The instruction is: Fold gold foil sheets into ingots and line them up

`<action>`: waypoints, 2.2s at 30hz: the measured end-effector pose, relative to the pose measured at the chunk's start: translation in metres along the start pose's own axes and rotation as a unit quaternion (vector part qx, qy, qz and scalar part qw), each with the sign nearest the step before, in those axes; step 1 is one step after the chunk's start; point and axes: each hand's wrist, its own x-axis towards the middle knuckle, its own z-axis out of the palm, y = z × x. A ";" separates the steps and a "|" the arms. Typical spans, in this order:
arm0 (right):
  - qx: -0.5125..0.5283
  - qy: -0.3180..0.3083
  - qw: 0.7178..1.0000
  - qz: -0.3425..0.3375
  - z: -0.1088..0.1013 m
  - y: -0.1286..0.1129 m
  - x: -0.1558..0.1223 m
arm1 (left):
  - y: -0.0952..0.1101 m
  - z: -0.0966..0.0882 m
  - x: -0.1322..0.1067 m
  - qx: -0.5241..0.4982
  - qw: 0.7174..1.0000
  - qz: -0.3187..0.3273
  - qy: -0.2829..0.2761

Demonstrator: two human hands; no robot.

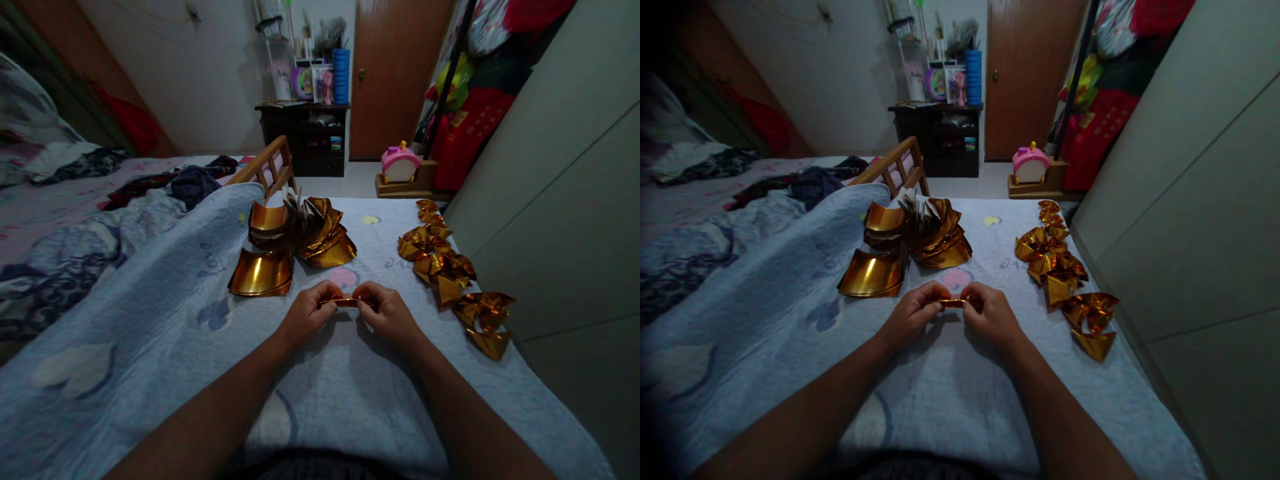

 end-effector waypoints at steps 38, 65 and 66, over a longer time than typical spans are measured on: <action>0.060 -0.011 0.996 0.072 -0.003 0.001 0.001 | 0.008 -0.009 -0.003 0.060 0.991 0.117 0.007; 0.352 -0.100 0.918 0.152 -0.017 -0.001 -0.004 | -0.010 -0.010 0.007 -0.381 0.914 -0.130 -0.047; 0.350 -0.097 0.919 0.152 -0.017 0.000 -0.004 | -0.009 -0.010 0.007 -0.380 0.914 -0.132 -0.045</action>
